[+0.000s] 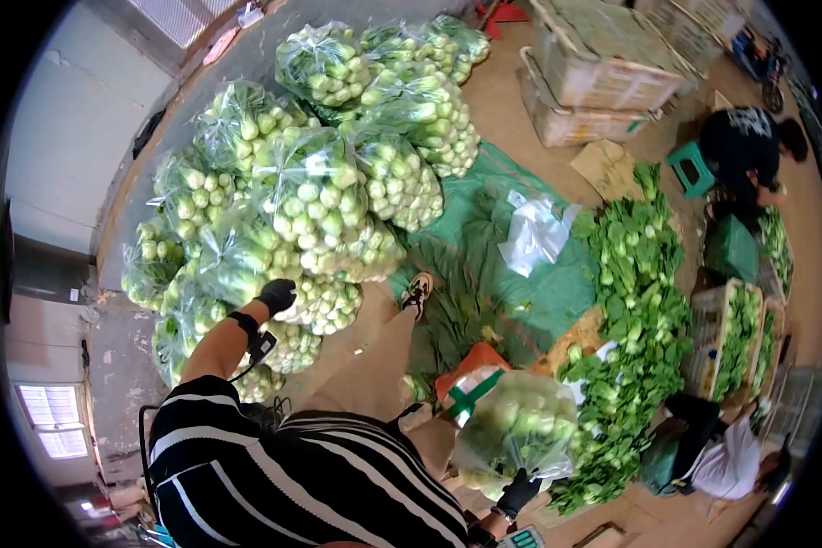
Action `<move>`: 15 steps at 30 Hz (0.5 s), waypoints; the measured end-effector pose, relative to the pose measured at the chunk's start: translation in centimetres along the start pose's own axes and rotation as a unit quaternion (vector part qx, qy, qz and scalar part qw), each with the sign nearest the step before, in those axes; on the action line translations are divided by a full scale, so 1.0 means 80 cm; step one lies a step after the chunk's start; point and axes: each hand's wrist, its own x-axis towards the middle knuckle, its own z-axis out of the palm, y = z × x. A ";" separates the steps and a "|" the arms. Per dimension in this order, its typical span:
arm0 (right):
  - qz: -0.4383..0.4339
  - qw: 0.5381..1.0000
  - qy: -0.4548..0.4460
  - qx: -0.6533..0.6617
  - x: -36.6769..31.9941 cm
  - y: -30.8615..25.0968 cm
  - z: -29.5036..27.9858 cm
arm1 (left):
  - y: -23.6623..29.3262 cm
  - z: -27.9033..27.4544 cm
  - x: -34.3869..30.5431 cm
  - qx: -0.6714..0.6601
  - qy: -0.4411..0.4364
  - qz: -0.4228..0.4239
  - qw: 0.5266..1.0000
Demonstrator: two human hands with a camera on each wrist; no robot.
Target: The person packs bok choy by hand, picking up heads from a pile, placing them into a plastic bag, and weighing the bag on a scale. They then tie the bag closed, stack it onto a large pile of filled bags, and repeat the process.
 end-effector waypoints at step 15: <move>-0.118 0.964 -0.239 0.004 -0.073 -0.346 0.413 | -0.012 -0.250 0.341 -0.029 0.348 0.097 0.932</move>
